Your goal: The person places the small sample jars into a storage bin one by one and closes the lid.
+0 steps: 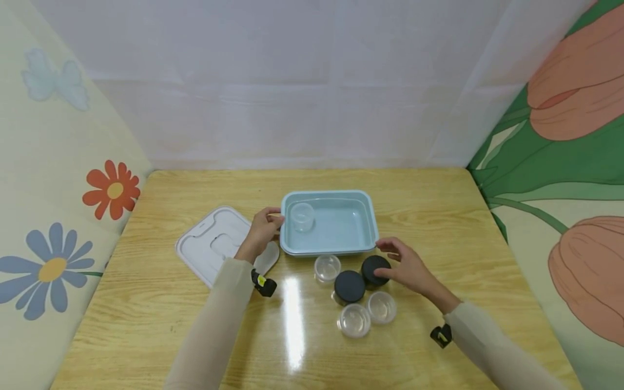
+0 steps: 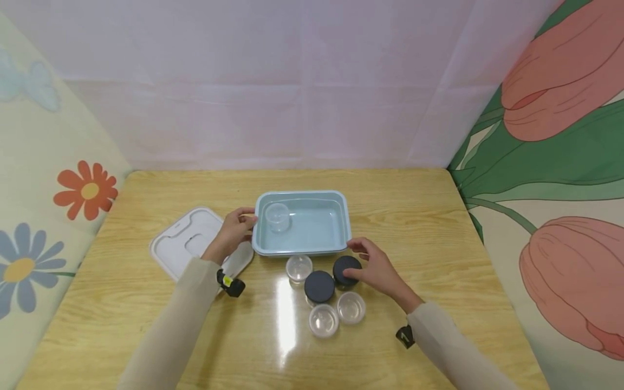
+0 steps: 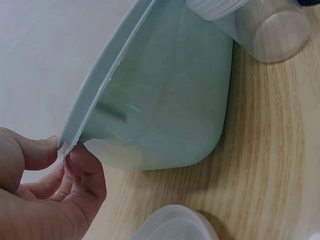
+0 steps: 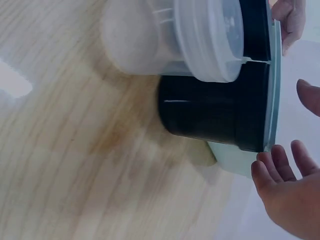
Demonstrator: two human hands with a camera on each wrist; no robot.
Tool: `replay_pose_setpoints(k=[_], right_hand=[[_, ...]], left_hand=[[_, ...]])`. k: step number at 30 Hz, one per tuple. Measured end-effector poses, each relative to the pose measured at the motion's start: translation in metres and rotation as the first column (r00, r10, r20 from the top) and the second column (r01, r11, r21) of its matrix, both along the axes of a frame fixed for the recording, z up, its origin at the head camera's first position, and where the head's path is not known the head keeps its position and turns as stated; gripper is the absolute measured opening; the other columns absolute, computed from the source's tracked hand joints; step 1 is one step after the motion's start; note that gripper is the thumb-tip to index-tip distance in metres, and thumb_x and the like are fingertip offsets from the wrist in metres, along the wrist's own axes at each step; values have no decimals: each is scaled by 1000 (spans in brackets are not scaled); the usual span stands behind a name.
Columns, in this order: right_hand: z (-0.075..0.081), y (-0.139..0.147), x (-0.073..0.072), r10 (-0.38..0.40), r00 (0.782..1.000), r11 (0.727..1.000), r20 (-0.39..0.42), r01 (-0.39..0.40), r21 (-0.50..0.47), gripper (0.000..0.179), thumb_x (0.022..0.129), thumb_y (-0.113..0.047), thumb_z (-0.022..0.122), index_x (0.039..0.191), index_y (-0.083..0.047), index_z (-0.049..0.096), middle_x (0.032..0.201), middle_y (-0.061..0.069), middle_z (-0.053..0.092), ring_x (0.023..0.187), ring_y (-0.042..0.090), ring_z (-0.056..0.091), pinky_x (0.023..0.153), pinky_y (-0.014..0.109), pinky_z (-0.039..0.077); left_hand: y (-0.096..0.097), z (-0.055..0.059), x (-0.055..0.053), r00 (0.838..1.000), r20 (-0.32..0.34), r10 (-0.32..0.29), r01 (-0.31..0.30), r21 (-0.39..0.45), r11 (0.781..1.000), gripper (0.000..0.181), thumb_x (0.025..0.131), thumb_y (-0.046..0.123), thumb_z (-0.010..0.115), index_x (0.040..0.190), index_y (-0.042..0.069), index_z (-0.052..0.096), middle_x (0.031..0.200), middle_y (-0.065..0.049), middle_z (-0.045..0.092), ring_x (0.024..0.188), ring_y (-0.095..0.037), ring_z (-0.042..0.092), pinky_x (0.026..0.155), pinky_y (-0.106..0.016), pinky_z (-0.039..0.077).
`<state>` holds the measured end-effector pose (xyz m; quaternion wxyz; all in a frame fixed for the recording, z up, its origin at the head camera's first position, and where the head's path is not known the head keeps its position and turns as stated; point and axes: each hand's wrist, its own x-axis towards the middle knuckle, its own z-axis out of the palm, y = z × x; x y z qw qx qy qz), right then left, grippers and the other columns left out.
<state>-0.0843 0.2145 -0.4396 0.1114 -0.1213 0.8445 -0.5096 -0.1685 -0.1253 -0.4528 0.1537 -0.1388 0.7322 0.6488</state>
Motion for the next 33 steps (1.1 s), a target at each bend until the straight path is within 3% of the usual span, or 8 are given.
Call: replay_pose_setpoints(k=[20,33], right_hand=[[-14,0,10,34,999,999,-16,-34,8,65,69,-5,84,124,7,50,121,23,57,114,40,52,97,55,44],[-20,1,12,40,999,999,14,-40,1,70,68,-7,85,128,5,49,129,25,52,121,42,47,100,58,40]], left_hand=[[0,1,1,1000,5,-4,4,-7,1000,36,98,6,48,133,-1,44,92,-3,55,69,-8,58,62,-22,52],[0,1,0,1000,1,-8,8,0,1000,37,98,6,49,134,-2,44,90,-4,54,69,-9,58,62,-21,52]])
